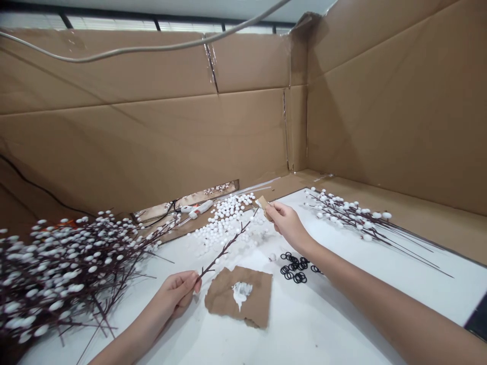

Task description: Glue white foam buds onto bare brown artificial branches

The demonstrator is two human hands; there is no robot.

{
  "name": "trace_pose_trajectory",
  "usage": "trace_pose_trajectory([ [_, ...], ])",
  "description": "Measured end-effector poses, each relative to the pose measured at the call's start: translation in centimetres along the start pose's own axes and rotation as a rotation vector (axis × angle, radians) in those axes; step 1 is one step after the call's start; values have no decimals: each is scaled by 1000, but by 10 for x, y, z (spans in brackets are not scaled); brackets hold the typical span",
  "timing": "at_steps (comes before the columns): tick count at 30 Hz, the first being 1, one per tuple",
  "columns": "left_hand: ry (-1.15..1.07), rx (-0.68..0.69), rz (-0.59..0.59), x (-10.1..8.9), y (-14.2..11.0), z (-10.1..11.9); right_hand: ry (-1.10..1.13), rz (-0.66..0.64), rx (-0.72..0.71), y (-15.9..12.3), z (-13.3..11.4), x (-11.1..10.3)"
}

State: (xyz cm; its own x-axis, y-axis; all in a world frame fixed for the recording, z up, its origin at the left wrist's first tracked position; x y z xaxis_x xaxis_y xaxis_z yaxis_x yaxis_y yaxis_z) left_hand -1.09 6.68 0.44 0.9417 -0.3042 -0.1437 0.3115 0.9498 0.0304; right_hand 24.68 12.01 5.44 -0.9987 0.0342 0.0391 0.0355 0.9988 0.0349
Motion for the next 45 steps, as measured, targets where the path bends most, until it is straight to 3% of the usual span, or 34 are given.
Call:
trace_pose_trajectory([
  [20,21,-28,59,-1,1,-2,-143,28,-112,-1,0,-1],
  [45,-23,-24,60,-2,1,-1,-156,41,-82,1,2,-2],
])
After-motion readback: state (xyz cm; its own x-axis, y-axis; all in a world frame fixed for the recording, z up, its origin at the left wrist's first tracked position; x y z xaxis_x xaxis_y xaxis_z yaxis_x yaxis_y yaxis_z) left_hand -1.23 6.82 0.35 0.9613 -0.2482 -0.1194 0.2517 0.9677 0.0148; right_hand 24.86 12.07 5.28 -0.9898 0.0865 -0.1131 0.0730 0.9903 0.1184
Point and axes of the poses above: each hand's wrist, its own y-axis towards the middle knuckle, its own x-axis out of the palm, z = x × y, the point moved 5 cm from there along y, towards the middle knuckle, and after that the axes turned 13 degrees about x, right-handed, at the moved point
